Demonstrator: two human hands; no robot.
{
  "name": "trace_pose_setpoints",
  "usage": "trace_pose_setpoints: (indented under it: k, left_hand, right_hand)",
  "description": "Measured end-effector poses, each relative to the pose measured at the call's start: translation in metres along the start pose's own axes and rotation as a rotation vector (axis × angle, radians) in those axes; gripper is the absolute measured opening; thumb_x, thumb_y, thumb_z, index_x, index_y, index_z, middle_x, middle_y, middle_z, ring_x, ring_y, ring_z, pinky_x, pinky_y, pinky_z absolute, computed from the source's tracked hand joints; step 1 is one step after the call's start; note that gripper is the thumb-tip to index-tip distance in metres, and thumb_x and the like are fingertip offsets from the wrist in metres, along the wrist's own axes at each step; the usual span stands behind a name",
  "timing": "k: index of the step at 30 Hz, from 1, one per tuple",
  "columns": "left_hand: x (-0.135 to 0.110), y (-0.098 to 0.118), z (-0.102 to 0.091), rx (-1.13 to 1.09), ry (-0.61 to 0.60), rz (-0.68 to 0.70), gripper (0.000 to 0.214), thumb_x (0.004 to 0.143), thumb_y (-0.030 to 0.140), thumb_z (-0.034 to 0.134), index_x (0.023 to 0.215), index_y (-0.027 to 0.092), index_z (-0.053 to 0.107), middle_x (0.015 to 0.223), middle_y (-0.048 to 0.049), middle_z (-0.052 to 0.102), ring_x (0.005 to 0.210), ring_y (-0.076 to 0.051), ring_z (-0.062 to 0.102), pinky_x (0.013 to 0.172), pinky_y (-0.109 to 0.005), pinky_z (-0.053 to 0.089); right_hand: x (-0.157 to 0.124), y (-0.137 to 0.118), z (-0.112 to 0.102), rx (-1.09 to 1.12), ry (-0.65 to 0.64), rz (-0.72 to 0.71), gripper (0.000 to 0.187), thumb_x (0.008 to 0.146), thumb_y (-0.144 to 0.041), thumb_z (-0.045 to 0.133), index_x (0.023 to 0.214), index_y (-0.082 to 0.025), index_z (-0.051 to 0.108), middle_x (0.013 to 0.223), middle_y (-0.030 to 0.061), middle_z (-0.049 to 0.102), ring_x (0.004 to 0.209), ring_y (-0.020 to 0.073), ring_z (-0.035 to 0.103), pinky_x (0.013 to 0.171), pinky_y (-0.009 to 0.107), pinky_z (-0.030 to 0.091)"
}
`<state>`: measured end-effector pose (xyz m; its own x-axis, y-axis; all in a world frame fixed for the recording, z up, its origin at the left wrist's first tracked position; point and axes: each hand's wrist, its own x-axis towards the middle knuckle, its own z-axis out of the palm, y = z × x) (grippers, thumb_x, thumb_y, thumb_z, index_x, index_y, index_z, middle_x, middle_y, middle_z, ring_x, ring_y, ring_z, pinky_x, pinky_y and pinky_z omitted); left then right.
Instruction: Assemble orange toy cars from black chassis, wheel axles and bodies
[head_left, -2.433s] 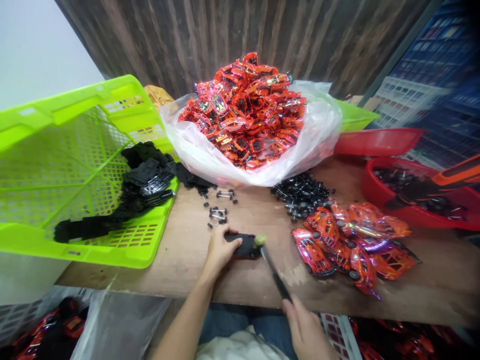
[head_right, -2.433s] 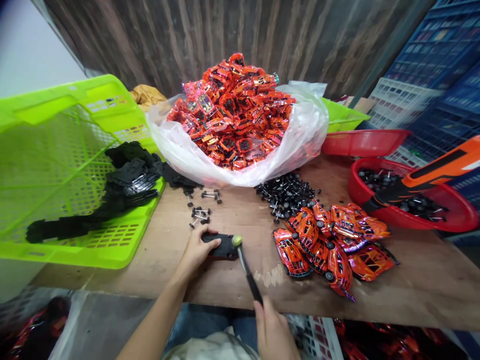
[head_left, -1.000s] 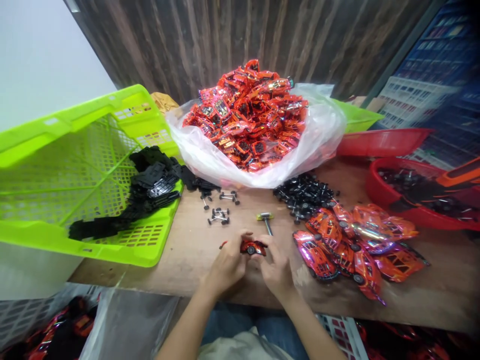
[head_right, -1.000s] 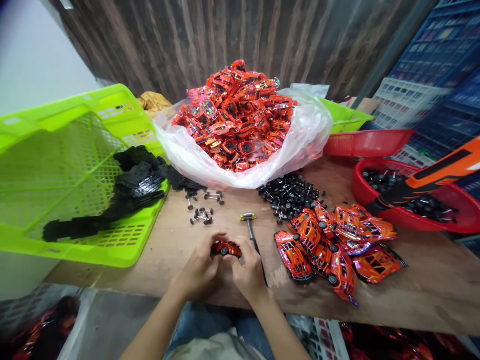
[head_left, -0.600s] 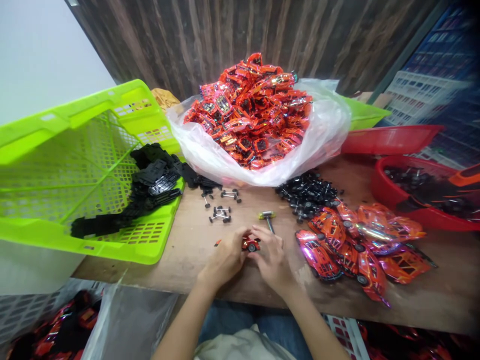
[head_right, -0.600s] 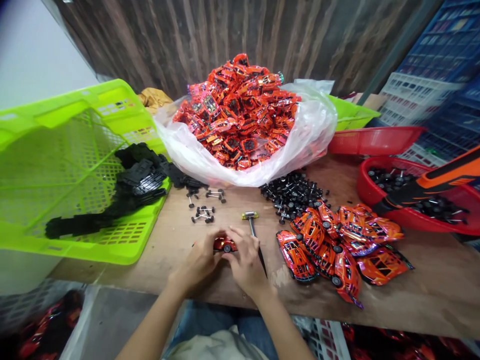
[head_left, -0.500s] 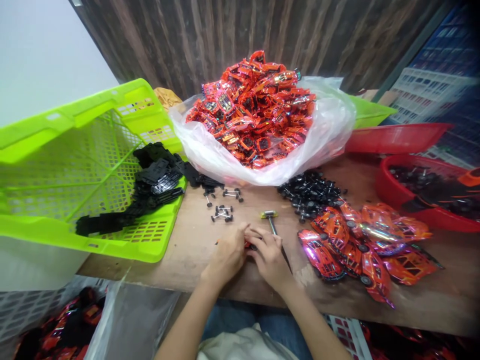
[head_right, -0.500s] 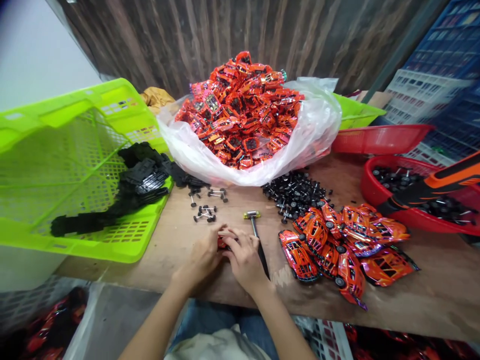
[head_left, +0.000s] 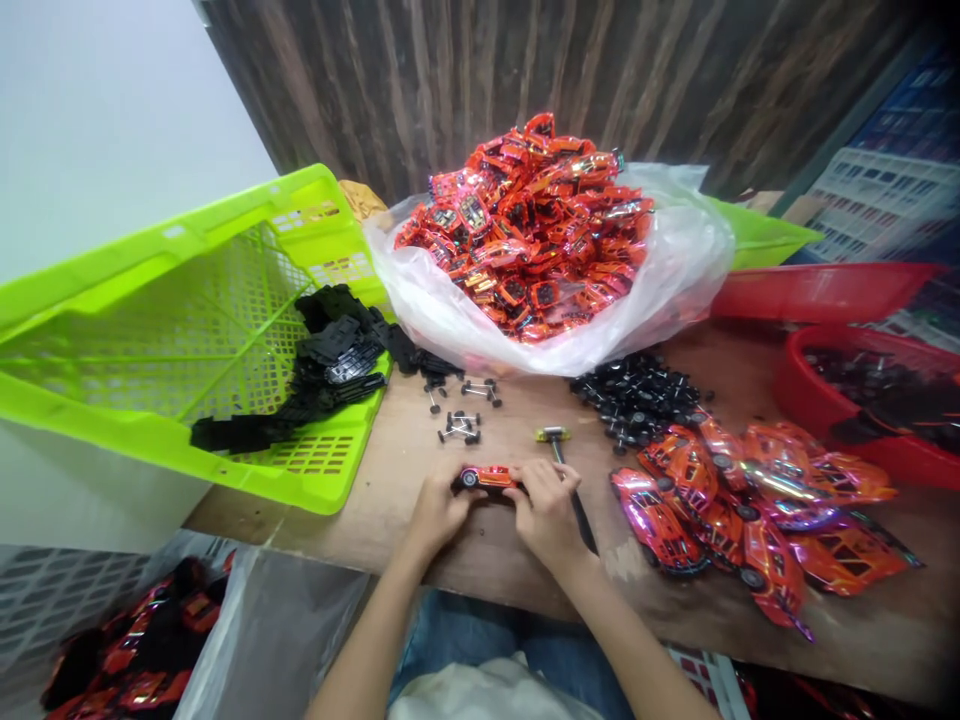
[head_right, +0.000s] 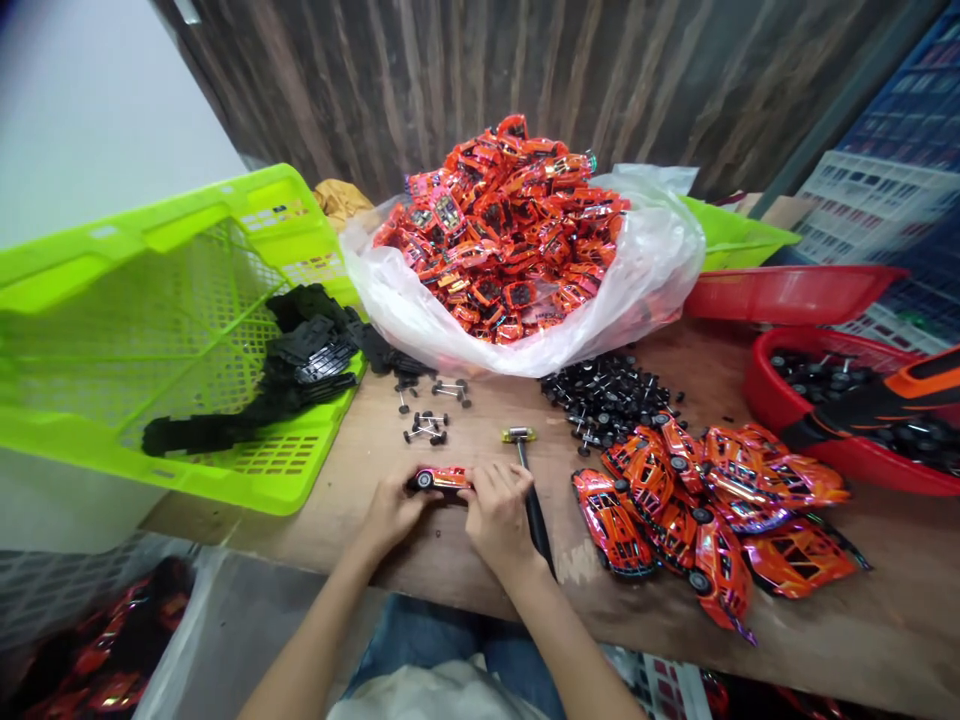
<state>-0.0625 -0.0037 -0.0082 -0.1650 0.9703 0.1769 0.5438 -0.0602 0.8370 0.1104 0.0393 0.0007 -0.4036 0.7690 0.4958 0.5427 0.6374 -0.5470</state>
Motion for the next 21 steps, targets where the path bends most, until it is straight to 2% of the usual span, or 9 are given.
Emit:
trace_pose_setpoints:
  k: [3, 6, 9, 12, 16, 19, 21]
  left_hand:
    - [-0.008, 0.016, -0.001, -0.047, 0.026, 0.114, 0.020, 0.076, 0.012, 0.061, 0.095, 0.018, 0.061, 0.090, -0.0045, 0.062, 0.087, -0.018, 0.060, 0.076, -0.030, 0.049]
    - [-0.010, 0.033, 0.000, -0.011, -0.016, 0.247, 0.036, 0.073, 0.002, 0.056, 0.103, 0.020, 0.059, 0.100, -0.0062, 0.060, 0.099, -0.019, 0.057, 0.084, -0.031, 0.048]
    - [-0.007, 0.043, 0.005, 0.010, -0.053, 0.320, 0.046, 0.069, -0.004, 0.053, 0.108, 0.020, 0.056, 0.107, -0.0067, 0.060, 0.104, -0.019, 0.056, 0.089, -0.033, 0.047]
    - [-0.004, 0.044, 0.013, 0.020, -0.046, 0.351, 0.045, 0.070, -0.001, 0.054, 0.110, 0.019, 0.055, 0.110, -0.0083, 0.061, 0.105, -0.020, 0.057, 0.091, -0.035, 0.048]
    - [-0.005, 0.041, 0.024, 0.065, -0.031, 0.424, 0.041, 0.073, 0.000, 0.050, 0.108, 0.019, 0.056, 0.108, -0.0084, 0.064, 0.103, -0.021, 0.058, 0.093, -0.039, 0.047]
    - [-0.004, 0.045, 0.035, 0.059, 0.055, 0.467, 0.037, 0.076, 0.003, 0.049, 0.109, 0.020, 0.056, 0.104, -0.0082, 0.065, 0.099, -0.021, 0.060, 0.090, -0.039, 0.049]
    - [-0.001, 0.055, 0.045, 0.011, 0.134, 0.491, 0.036, 0.080, 0.005, 0.047, 0.112, 0.021, 0.055, 0.107, -0.0086, 0.064, 0.103, -0.021, 0.059, 0.091, -0.039, 0.049]
  right_hand:
    - [-0.005, -0.009, -0.013, 0.019, -0.055, 0.024, 0.026, 0.083, -0.015, 0.053, 0.108, -0.021, 0.055, 0.113, 0.0085, 0.063, 0.114, 0.0246, 0.051, 0.096, 0.043, 0.024]
    - [-0.009, -0.016, -0.026, 0.129, -0.113, -0.014, 0.038, 0.086, -0.021, 0.053, 0.123, -0.023, 0.046, 0.125, 0.0100, 0.057, 0.118, 0.0230, 0.049, 0.096, 0.041, 0.031]
    - [-0.012, -0.017, -0.032, 0.203, -0.054, -0.031, 0.031, 0.088, -0.026, 0.054, 0.118, -0.024, 0.049, 0.117, 0.0082, 0.061, 0.113, 0.0213, 0.054, 0.095, 0.038, 0.037]
    - [-0.015, -0.012, -0.032, 0.204, 0.023, -0.031, 0.032, 0.087, -0.029, 0.057, 0.117, -0.024, 0.050, 0.115, 0.0089, 0.063, 0.111, 0.0233, 0.056, 0.092, 0.040, 0.042]
    - [-0.016, -0.011, -0.030, 0.138, 0.153, -0.120, 0.026, 0.087, -0.018, 0.053, 0.112, -0.025, 0.051, 0.107, 0.0085, 0.067, 0.104, 0.0252, 0.062, 0.085, 0.043, 0.049]
    - [-0.011, -0.014, -0.038, 0.077, 0.189, -0.178, 0.031, 0.087, -0.012, 0.051, 0.116, -0.024, 0.049, 0.103, 0.0088, 0.068, 0.100, 0.0248, 0.064, 0.081, 0.042, 0.051]
    - [-0.006, -0.011, -0.054, 0.021, 0.170, -0.220, 0.034, 0.087, -0.009, 0.048, 0.117, -0.024, 0.050, 0.107, 0.0088, 0.067, 0.104, 0.0238, 0.063, 0.083, 0.042, 0.052]
